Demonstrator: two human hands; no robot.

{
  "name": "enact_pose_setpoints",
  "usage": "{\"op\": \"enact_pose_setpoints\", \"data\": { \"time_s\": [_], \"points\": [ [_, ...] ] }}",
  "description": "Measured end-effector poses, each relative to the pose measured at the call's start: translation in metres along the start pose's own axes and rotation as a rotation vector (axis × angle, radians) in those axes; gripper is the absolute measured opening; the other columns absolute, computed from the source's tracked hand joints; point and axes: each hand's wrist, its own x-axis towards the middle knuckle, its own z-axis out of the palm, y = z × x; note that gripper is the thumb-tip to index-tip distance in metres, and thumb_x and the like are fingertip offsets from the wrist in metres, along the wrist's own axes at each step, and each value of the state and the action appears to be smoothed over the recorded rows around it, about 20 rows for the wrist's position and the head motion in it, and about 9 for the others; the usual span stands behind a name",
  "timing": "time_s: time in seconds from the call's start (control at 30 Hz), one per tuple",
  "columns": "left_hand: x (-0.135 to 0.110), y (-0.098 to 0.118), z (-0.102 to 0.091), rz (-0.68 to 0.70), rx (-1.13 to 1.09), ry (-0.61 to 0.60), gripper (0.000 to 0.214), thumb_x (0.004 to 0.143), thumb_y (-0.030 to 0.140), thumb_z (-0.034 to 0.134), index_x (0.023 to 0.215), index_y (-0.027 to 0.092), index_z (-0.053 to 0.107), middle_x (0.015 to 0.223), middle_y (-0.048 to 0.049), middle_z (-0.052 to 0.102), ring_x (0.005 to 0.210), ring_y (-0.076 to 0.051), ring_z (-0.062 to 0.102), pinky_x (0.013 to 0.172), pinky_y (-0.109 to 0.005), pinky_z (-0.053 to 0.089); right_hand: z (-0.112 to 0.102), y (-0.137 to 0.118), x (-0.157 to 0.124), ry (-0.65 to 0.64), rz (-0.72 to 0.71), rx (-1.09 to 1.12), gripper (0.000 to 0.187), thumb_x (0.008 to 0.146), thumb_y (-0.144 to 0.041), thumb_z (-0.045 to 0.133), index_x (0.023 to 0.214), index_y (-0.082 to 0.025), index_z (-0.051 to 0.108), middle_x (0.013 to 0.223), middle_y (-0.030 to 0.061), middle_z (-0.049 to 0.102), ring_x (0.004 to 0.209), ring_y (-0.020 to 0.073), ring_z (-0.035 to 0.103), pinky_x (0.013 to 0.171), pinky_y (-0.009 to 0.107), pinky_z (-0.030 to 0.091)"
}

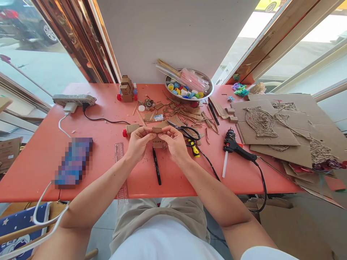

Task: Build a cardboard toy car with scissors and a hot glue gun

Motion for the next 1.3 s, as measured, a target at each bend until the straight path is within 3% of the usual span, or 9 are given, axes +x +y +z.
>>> {"op": "enact_pose_setpoints", "data": {
  "time_s": [0.33, 0.5, 0.63, 0.77, 0.83, 0.93, 1.1, 1.2, 1.3],
  "points": [
    [-0.002, 0.001, -0.002, 0.039, 0.013, -0.041, 0.021, 0.049, 0.022, 0.093, 0.062, 0.022, 0.077, 0.071, -0.0013, 0.080, 0.072, -0.017, 0.073, 0.074, -0.029, 0.060, -0.010, 0.006, 0.003, -0.066, 0.096, 0.124, 0.032, 0.054, -0.028, 0.091, 0.074, -0.026, 0.066, 0.071, -0.0067, 0.070, 0.064, 0.0122, 0.061, 0.057, 0.023, 0.050],
    [-0.001, -0.001, -0.010, -0.093, 0.001, -0.151, 0.034, 0.063, 0.037, 0.098, 0.089, 0.021, 0.081, 0.087, -0.0032, 0.081, 0.086, -0.021, 0.077, 0.079, -0.032, 0.062, -0.011, 0.004, 0.003, -0.058, 0.055, 0.142, 0.031, 0.053, -0.028, 0.093, 0.072, -0.027, 0.069, 0.070, -0.0063, 0.070, 0.066, 0.0135, 0.062, 0.058, 0.025, 0.053],
    [0.001, -0.005, -0.016, -0.239, -0.031, -0.279, 0.041, 0.076, 0.055, 0.092, 0.086, 0.019, 0.074, 0.086, -0.0042, 0.078, 0.093, -0.023, 0.078, 0.085, -0.036, 0.065, -0.011, -0.001, 0.003, -0.028, -0.048, 0.101, 0.028, 0.053, -0.031, 0.094, 0.067, -0.026, 0.070, 0.070, -0.0045, 0.070, 0.068, 0.0136, 0.062, 0.062, 0.026, 0.053],
    [0.000, -0.005, -0.016, -0.282, -0.060, -0.446, 0.049, 0.078, 0.065, 0.088, 0.089, 0.018, 0.074, 0.096, -0.0096, 0.081, 0.108, -0.030, 0.078, 0.095, -0.044, 0.063, -0.011, -0.004, 0.002, -0.053, -0.077, 0.040, 0.033, 0.052, -0.040, 0.097, 0.065, -0.025, 0.070, 0.070, -0.0032, 0.071, 0.065, 0.0133, 0.061, 0.059, 0.026, 0.052],
    [-0.002, -0.003, -0.013, -0.283, -0.046, -0.487, 0.053, 0.077, 0.069, 0.086, 0.087, 0.018, 0.074, 0.092, -0.0097, 0.080, 0.103, -0.029, 0.078, 0.092, -0.043, 0.063, -0.011, -0.006, 0.001, -0.079, -0.053, 0.016, 0.036, 0.050, -0.043, 0.098, 0.065, -0.025, 0.070, 0.065, -0.0043, 0.068, 0.058, 0.0120, 0.058, 0.052, 0.024, 0.048],
    [-0.006, -0.001, -0.008, -0.257, -0.005, -0.478, 0.062, 0.069, 0.077, 0.087, 0.077, 0.018, 0.071, 0.076, -0.0049, 0.072, 0.079, -0.022, 0.072, 0.075, -0.036, 0.060, -0.011, -0.008, 0.000, -0.135, 0.002, -0.031, 0.039, 0.052, -0.048, 0.099, 0.068, -0.025, 0.072, 0.057, -0.0062, 0.063, 0.050, 0.0116, 0.053, 0.045, 0.024, 0.044],
    [-0.008, 0.002, -0.002, -0.273, -0.017, -0.356, 0.063, 0.060, 0.076, 0.093, 0.068, 0.020, 0.066, 0.064, 0.0021, 0.050, 0.060, -0.013, 0.046, 0.055, -0.029, 0.043, -0.012, -0.014, 0.000, -0.122, -0.117, -0.128, 0.037, 0.057, -0.051, 0.098, 0.067, -0.025, 0.073, 0.070, -0.0024, 0.071, 0.064, 0.0136, 0.060, 0.061, 0.028, 0.052],
    [-0.009, 0.004, 0.000, -0.301, -0.020, -0.326, 0.064, 0.058, 0.076, 0.094, 0.067, 0.020, 0.063, 0.064, 0.0028, 0.045, 0.060, -0.013, 0.041, 0.055, -0.030, 0.041, -0.015, -0.019, -0.001, -0.168, -0.165, -0.254, 0.037, 0.063, -0.056, 0.095, 0.073, -0.026, 0.076, 0.075, -0.0008, 0.072, 0.069, 0.0146, 0.059, 0.068, 0.030, 0.050],
    [-0.009, 0.008, 0.002, -0.308, -0.017, -0.333, 0.068, 0.051, 0.078, 0.095, 0.069, 0.021, 0.063, 0.067, 0.0028, 0.047, 0.059, -0.011, 0.038, 0.053, -0.028, 0.039, -0.016, -0.024, -0.003, -0.225, -0.175, -0.293, 0.050, 0.068, -0.074, 0.087, 0.074, -0.026, 0.076, 0.072, -0.0011, 0.068, 0.070, 0.0154, 0.059, 0.069, 0.030, 0.048]
  ]
}}
